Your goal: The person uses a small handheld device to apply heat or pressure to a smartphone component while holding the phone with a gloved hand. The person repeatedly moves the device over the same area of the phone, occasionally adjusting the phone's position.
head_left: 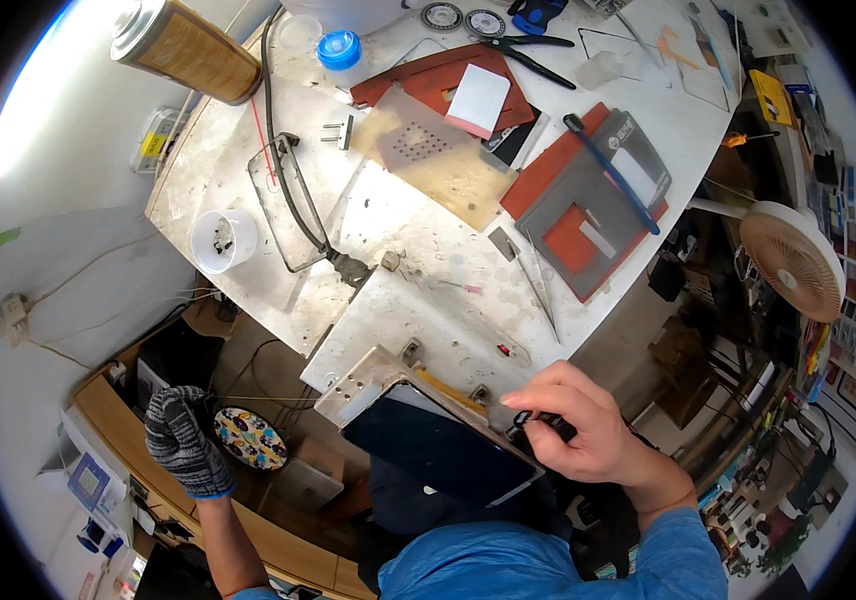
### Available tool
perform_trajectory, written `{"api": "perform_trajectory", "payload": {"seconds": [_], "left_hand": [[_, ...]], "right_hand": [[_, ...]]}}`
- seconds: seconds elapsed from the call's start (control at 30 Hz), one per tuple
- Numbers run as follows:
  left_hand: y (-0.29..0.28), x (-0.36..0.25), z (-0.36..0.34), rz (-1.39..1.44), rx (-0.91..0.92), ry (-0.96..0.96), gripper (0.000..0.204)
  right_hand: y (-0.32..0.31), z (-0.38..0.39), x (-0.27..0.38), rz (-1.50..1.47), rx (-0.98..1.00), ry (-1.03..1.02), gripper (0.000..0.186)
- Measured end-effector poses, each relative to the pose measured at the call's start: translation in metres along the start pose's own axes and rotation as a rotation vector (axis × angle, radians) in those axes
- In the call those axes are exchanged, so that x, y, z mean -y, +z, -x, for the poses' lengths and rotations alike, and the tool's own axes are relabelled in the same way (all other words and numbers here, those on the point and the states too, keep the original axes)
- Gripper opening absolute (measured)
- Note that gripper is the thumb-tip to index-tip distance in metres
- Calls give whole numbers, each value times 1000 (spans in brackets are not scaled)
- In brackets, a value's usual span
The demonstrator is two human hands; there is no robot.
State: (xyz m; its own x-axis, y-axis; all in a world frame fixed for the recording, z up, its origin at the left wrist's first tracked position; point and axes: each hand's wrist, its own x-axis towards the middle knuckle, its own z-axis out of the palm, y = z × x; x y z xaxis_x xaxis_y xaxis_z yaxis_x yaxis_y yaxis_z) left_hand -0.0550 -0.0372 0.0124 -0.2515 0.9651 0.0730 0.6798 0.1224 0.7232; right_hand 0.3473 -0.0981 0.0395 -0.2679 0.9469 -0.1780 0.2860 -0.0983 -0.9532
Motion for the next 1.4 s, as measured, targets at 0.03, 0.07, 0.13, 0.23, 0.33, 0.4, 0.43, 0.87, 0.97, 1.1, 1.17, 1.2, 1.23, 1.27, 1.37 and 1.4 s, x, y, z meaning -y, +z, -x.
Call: {"api": "perform_trajectory", "payload": {"seconds": [0.03, 0.07, 0.13, 0.23, 0.33, 0.4, 0.43, 0.87, 0.97, 1.1, 1.17, 1.2, 1.23, 1.27, 1.37, 1.4], "left_hand": [[1, -1, 0, 7, 6, -5, 30], [1, 0, 1, 31, 10, -12, 29], [2, 2, 1, 79, 19, -28, 29], [2, 6, 2, 48, 2, 1, 28], [1, 6, 0, 30, 59, 1, 28], [2, 7, 0, 19, 56, 12, 28], [2, 7, 1, 13, 54, 17, 27], [1, 4, 3, 25, 58, 20, 25], [-2, 10, 7, 56, 52, 41, 25], [1, 8, 9, 91, 80, 51, 24], [3, 6, 10, 97, 96, 70, 23], [4, 4, 10, 99, 107, 76, 22], [5, 2, 10, 102, 118, 82, 22], [6, 1, 11, 115, 117, 77, 22], [7, 0, 14, 127, 143, 74, 21], [5, -1, 14, 112, 171, 81, 22]], "right_hand": [[5, 3, -1, -120, -76, 60, 36], [14, 8, -2, -242, -152, 119, 37], [13, 11, -2, -293, -158, 157, 38], [-1, 0, 0, -108, -21, 39, 38], [2, -6, -2, -37, -46, -70, 37], [5, -7, -1, -111, -55, -9, 36], [4, -9, 2, -135, -36, 16, 36], [11, -8, -3, -141, -56, -5, 33], [10, -3, -5, -132, -51, 2, 33], [8, 5, -5, -114, -57, 29, 33], [6, 8, -5, -110, -60, 30, 33], [5, 10, -4, -107, -62, 31, 33], [4, 13, -5, -111, -64, 38, 33], [5, 17, -6, -117, -65, 43, 33], [5, 26, -9, -119, -83, 37, 33], [5, 28, -10, -118, -92, 31, 33]]}}
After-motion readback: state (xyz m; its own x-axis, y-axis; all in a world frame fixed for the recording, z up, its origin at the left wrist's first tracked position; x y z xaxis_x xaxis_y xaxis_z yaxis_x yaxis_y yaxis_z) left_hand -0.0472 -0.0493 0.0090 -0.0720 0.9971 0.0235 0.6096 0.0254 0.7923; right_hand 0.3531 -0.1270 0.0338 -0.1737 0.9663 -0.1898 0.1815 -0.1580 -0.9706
